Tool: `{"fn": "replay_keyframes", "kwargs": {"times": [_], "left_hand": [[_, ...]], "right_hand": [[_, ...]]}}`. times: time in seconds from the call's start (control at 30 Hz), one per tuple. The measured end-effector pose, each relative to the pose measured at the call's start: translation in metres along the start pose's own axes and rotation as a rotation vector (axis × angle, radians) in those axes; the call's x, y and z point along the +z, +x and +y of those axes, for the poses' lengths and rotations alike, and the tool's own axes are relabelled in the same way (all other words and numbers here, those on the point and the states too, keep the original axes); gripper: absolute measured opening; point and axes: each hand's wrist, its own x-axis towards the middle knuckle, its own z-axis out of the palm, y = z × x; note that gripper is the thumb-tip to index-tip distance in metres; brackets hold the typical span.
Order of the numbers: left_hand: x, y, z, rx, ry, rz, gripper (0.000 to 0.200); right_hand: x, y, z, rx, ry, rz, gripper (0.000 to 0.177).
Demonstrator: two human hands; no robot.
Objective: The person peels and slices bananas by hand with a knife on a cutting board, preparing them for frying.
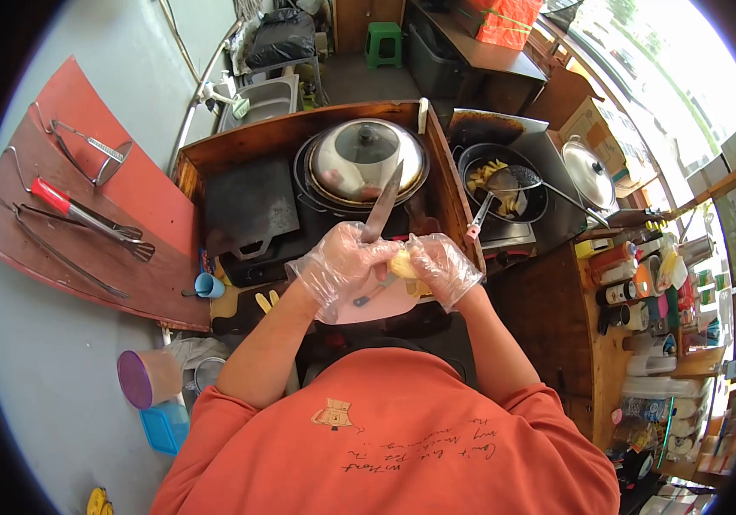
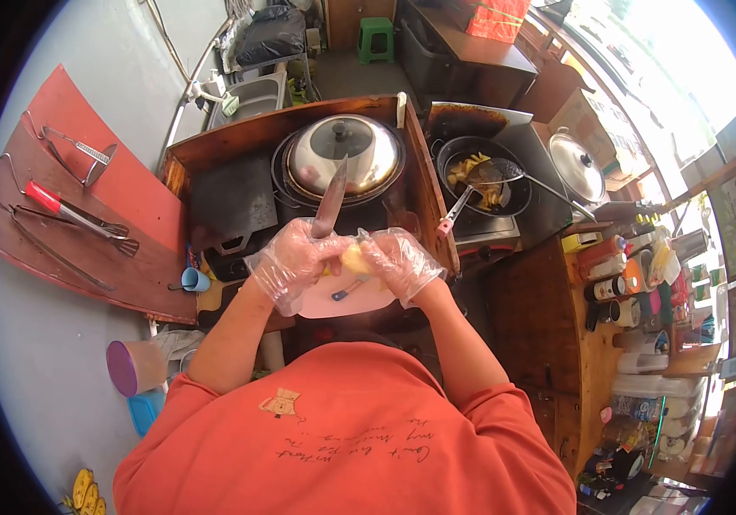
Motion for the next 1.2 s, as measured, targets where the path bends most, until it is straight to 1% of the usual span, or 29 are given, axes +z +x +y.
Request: {"fn": "replay_keyframes", "kwargs": {"times": [0.03, 0.07, 0.13, 0.2, 0.27, 0.3, 0.37, 0.4, 0.43, 0.47, 0.5, 0.53, 0.57, 0.6, 0.63, 0.67, 0.7, 0.73, 0.8, 0.83, 0.87, 0.93, 0.97, 1.0, 1.07, 1.1, 1.17, 1.2], "left_hand": [[-0.002, 0.000, 0.001, -0.029, -0.010, -0.043, 0.024], [-0.004, 0.001, 0.001, -0.058, -0.021, -0.084, 0.022], [-0.006, 0.003, 0.001, -0.053, 0.030, -0.090, 0.023], [-0.006, 0.004, -0.002, -0.049, 0.080, -0.094, 0.024], [-0.003, 0.006, -0.009, -0.072, -0.037, -0.104, 0.022], [-0.002, 0.007, -0.012, -0.074, -0.037, -0.103, 0.022], [0.000, 0.010, -0.019, 0.004, -0.035, -0.054, 0.020], [0.004, 0.010, -0.023, 0.002, -0.034, -0.054, 0.020], [0.010, 0.010, -0.027, -0.001, -0.164, 0.000, 0.018], [0.016, 0.009, -0.029, -0.004, -0.293, 0.053, 0.017], [0.022, 0.008, -0.031, -0.014, -0.315, 0.089, 0.015], [0.027, 0.009, -0.036, -0.016, -0.311, 0.085, 0.015], [0.033, 0.010, -0.044, 0.042, -0.296, 0.167, 0.015], [0.036, 0.010, -0.049, 0.100, -0.282, 0.248, 0.015], [0.035, 0.007, -0.050, 0.109, -0.132, 0.284, 0.017], [0.036, 0.005, -0.052, 0.107, -0.127, 0.279, 0.017], [0.037, 0.003, -0.056, 0.206, -0.042, 0.321, 0.018], [0.039, 0.000, -0.057, 0.306, 0.043, 0.362, 0.019], [0.039, -0.007, -0.054, 0.278, 0.048, 0.389, 0.019], [0.036, -0.009, -0.054, 0.334, 0.140, 0.394, 0.019], [0.032, -0.011, -0.054, 0.391, 0.232, 0.399, 0.018], [0.023, -0.007, -0.067, 0.397, 0.294, 0.407, 0.018], [0.020, -0.006, -0.074, 0.402, 0.352, 0.418, 0.017], [0.019, -0.007, -0.080, 0.403, 0.354, 0.417, 0.017], [0.019, -0.012, -0.078, 0.387, 0.336, 0.455, 0.018], [0.019, -0.016, -0.077, 0.390, 0.337, 0.452, 0.018], [0.018, -0.026, -0.075, 0.385, 0.374, 0.406, 0.019], [0.015, -0.030, -0.081, 0.388, 0.375, 0.404, 0.019]], "right_hand": [[-0.002, 0.001, 0.000, -0.078, -0.078, -0.022, 0.055], [-0.004, 0.000, 0.002, -0.075, -0.077, -0.020, 0.055], [-0.007, 0.000, 0.006, -0.053, -0.083, -0.091, 0.055], [-0.008, 0.000, 0.006, -0.033, -0.061, -0.086, 0.056], [-0.007, 0.000, 0.008, -0.016, -0.039, -0.083, 0.058], [-0.005, 0.000, 0.012, 0.010, 0.010, -0.068, 0.058], [0.003, 0.000, 0.021, 0.036, 0.061, -0.052, 0.059], [0.013, -0.001, 0.024, 0.202, 0.298, 0.044, 0.060], [0.022, -0.002, 0.030, 0.368, 0.537, 0.142, 0.062], [0.028, -0.003, 0.040, 0.368, 0.541, 0.145, 0.062], [0.034, -0.004, 0.051, 0.366, 0.966, 0.016, 0.063], [0.036, -0.003, 0.050, 0.349, 1.387, -0.122, 0.064], [0.039, -0.003, 0.049, 0.334, 1.511, -0.148, 0.067], [0.043, -0.001, 0.048, 0.331, 1.515, -0.142, 0.067], [0.046, 0.003, 0.044, 0.408, 1.617, -0.022, 0.069], [0.048, 0.004, 0.043, 0.485, 1.715, 0.101, 0.071], [0.054, 0.005, 0.059, 0.444, 1.672, 0.027, 0.068], [0.054, 0.007, 0.054, 0.441, 1.676, 0.030, 0.068], [0.056, 0.010, 0.042, 0.535, 1.558, 0.075, 0.066], [0.055, 0.010, 0.041, 0.515, 1.525, 0.055, 0.053], [0.055, 0.011, 0.040, 0.511, 1.528, 0.058, 0.053], [0.057, 0.012, 0.038, 0.398, 1.284, 0.033, 0.051], [0.055, 0.011, 0.037, 0.442, 1.210, 0.041, 0.047], [0.056, 0.012, 0.036, 0.440, 1.211, 0.042, 0.047], [0.059, 0.018, 0.029, 0.530, 1.120, 0.194, 0.045], [0.060, 0.021, 0.030, 0.527, 1.121, 0.198, 0.045], [0.061, 0.027, 0.038, 0.593, 1.354, 0.410, 0.044], [0.061, 0.028, 0.041, 0.590, 1.354, 0.413, 0.044]]}}
